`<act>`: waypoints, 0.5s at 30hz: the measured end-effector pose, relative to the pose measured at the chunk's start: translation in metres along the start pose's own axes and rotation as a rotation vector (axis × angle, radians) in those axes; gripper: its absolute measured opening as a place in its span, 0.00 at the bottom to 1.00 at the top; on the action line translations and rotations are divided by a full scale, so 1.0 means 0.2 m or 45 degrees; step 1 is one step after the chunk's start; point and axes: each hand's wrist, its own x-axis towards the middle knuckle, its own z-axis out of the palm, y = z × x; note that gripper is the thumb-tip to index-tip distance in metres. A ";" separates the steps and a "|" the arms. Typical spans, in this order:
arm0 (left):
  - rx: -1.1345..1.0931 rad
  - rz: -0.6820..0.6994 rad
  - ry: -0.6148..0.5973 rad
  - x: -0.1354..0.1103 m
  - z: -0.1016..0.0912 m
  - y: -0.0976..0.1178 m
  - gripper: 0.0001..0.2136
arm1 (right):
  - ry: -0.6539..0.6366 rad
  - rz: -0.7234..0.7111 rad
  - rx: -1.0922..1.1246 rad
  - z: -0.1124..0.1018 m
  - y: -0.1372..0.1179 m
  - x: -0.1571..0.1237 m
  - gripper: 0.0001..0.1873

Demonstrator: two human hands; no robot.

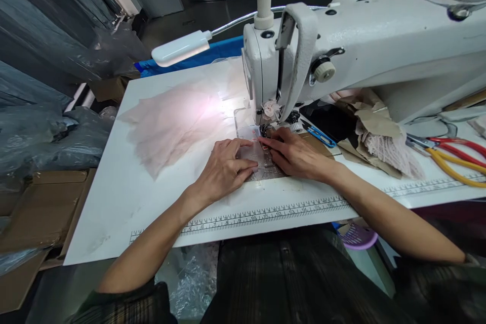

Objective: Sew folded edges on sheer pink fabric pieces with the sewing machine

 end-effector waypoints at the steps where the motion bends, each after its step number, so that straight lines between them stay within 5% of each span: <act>1: 0.009 0.030 0.012 0.00 0.00 0.00 0.07 | 0.022 -0.002 0.046 -0.01 0.01 0.00 0.23; 15: 0.033 0.365 0.065 0.02 0.03 -0.05 0.07 | 0.020 -0.093 0.001 0.03 0.03 -0.02 0.21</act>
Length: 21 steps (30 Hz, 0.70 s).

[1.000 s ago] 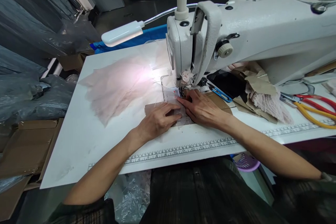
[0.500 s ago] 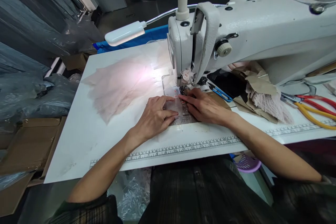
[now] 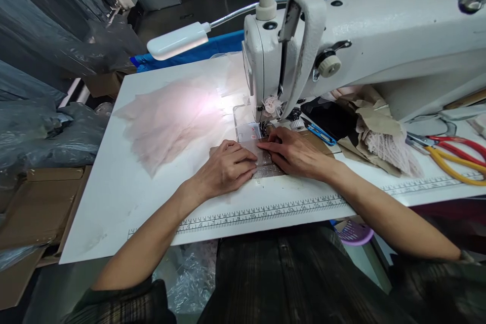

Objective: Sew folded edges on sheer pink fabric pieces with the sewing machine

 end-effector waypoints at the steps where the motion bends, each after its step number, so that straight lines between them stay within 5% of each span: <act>1: 0.004 0.009 -0.002 0.00 0.00 0.00 0.07 | 0.005 0.000 0.004 0.00 0.00 0.00 0.21; 21: 0.056 0.086 0.080 -0.01 0.03 0.00 0.06 | 0.060 -0.059 0.140 -0.01 0.03 0.00 0.19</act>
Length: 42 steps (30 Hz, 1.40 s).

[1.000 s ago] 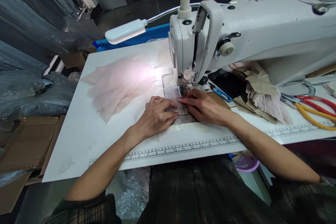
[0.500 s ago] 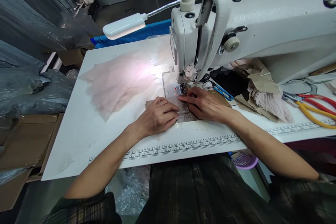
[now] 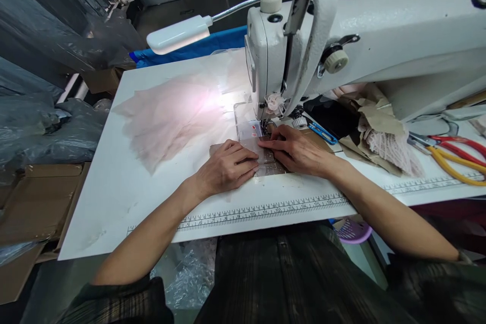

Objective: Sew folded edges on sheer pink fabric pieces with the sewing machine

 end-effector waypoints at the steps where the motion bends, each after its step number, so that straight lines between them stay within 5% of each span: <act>1: 0.000 -0.003 -0.001 0.00 0.00 0.00 0.06 | 0.001 0.000 0.008 0.00 0.00 0.00 0.19; 22: -0.035 -0.048 -0.079 0.00 -0.02 0.00 0.06 | -0.236 0.057 -0.011 -0.07 -0.06 -0.01 0.20; 28: -0.026 -0.234 0.186 0.01 -0.07 -0.08 0.09 | -0.226 0.072 0.003 -0.07 -0.07 -0.01 0.20; 35: 0.084 -0.195 -0.011 0.05 -0.01 -0.15 0.09 | -0.190 0.048 -0.004 -0.05 -0.06 -0.02 0.19; 42: 0.087 -0.255 -0.019 0.04 0.02 -0.14 0.11 | -0.179 0.041 -0.025 -0.05 -0.06 -0.02 0.19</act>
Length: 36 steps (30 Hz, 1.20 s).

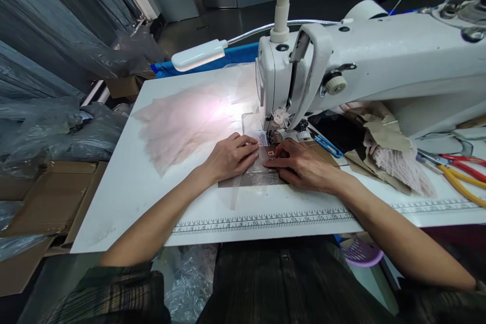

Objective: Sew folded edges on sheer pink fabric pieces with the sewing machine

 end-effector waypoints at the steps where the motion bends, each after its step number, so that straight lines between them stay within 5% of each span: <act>1: 0.013 0.004 -0.003 0.00 0.00 0.00 0.11 | 0.001 0.005 0.001 0.00 0.00 0.00 0.19; 24: 0.322 0.106 -0.200 0.04 -0.02 0.05 0.19 | -0.007 0.003 -0.116 -0.01 -0.02 0.01 0.16; 36: 0.244 0.140 -0.220 0.08 0.01 -0.02 0.20 | 0.057 0.015 -0.183 0.00 -0.01 0.01 0.16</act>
